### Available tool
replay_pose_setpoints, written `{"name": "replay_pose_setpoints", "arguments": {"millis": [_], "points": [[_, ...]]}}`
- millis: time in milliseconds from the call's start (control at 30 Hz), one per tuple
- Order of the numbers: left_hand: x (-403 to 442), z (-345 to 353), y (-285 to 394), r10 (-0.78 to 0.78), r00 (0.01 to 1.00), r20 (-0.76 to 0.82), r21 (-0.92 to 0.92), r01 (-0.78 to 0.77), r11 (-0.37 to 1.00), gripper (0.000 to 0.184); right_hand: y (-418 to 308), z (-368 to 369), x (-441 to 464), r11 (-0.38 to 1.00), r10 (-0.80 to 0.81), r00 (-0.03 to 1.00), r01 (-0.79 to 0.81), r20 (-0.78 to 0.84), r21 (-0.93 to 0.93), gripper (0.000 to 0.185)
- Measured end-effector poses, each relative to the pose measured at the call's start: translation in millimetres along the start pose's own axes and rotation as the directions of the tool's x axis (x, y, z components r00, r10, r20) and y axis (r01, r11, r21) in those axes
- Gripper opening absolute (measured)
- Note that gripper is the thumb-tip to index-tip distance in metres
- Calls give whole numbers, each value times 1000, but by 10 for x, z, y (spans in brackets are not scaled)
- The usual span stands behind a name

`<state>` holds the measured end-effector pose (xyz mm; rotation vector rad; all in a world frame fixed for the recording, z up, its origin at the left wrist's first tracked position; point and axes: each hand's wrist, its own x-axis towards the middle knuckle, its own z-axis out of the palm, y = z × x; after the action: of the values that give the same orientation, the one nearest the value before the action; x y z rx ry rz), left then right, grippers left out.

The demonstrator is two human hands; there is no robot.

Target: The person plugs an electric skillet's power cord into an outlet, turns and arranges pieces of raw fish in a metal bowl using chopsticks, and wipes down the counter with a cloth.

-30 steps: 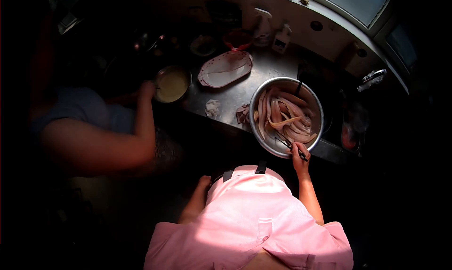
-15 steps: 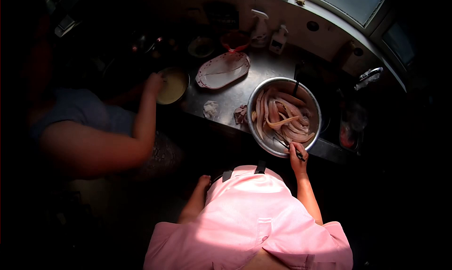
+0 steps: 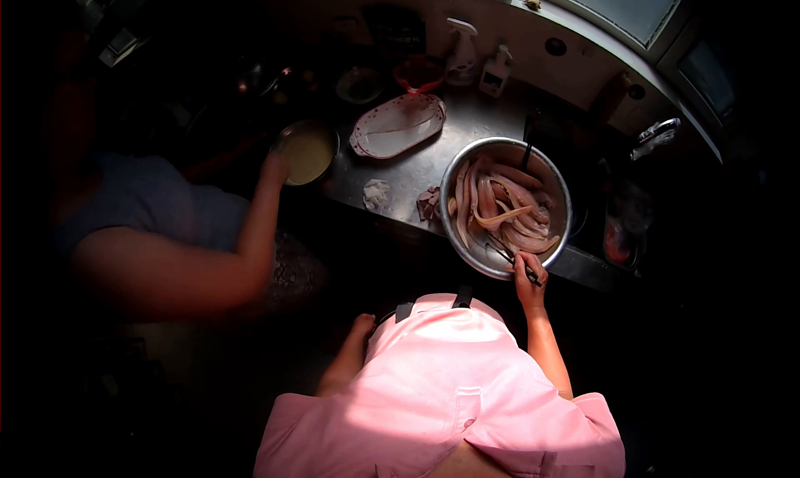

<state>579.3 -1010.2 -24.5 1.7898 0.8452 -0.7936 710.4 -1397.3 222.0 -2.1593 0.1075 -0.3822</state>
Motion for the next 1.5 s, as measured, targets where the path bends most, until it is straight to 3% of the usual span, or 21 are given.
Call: {"name": "replay_pose_setpoints", "arguments": {"millis": [233, 533, 567, 633, 667, 700, 733, 800, 933, 1000, 1067, 1100, 1133, 1200, 1233, 1333, 1400, 1500], "points": [[5, 15, 130, -79, 997, 9, -149, 79, 986, 14, 67, 10, 0, 999, -44, 999, 44, -15, -22, 10], [19, 45, 195, -64, 998, -7, -27, 64, 998, 15, 98, 6, 0, 1000, 19, 1000, -19, 7, -24, 10], [83, 42, 191, -64, 998, -6, -25, 63, 998, 15, 63, -1, -1, 1000, -17, 1000, 17, 14, -5, 9], [128, 9, 357, -139, 990, -29, -260, 127, 957, 16, -7, -18, 10, 999, -52, 999, 52, 15, 11, 8], [174, 8, 457, -64, 995, -78, -204, 47, 978, 16, -43, -25, 2, 990, -137, 988, 139, 65, -16, 7], [134, -34, 742, 69, 985, -158, -148, -93, 985, 16, -65, -17, -2, 973, -220, 968, 226, 117, -39, 8], [148, -68, 975, 194, 961, -195, -174, -228, 958, 17, -76, 9, -17, 973, -219, 969, 225, 114, -42, 8], [154, -109, 1537, 425, 870, -251, -179, -473, 863, 17, -78, 76, -55, 962, -229, 937, 260, 265, -85, 13], [-80, -181, 2946, 551, 809, -204, -225, -587, 778, 19, -50, 221, 6, 879, -349, 876, 429, 334, -206, 19], [222, -192, 3432, 636, 747, -192, -261, -664, 701, 23, -58, 200, 27, 902, -264, 881, 369, 392, -223, 30], [296, -253, 4021, 580, 804, -131, -310, -589, 746, 26, -222, 146, 88, 890, -264, 847, 399, 461, -223, 43], [427, -284, 4278, 571, 815, -103, -301, -572, 763, 29, -195, 114, 46, 899, -153, 823, 346, 546, -270, 55], [561, -308, 4522, 564, 822, -73, -297, -558, 775, 32, -202, 102, 9, 904, -139, 831, 329, 539, -274, 55], [746, -348, 4977, 472, 879, -68, -383, -460, 801, 40, -193, 57, -64, 840, 54, 837, 257, 545, -478, 72], [896, -356, 5141, 447, 890, -89, -390, -444, 806, 41, -69, 50, -168, 799, 74, 838, 275, 540, -535, 77], [1394, -340, 5495, 345, 924, -165, -508, -379, 774, 38, -195, -128, -238, 861, 154, 896, 85, 416, -502, 74], [1603, -298, 5795, 296, 945, -140, -593, -320, 739, 37, -228, -243, -290, 844, 190, 924, 19, 332, -536, 68], [1695, -211, 6120, 313, 946, -83, -712, -276, 646, 36, -156, -410, -410, 900, 198, 967, -116, 158, -420, 49]]}}
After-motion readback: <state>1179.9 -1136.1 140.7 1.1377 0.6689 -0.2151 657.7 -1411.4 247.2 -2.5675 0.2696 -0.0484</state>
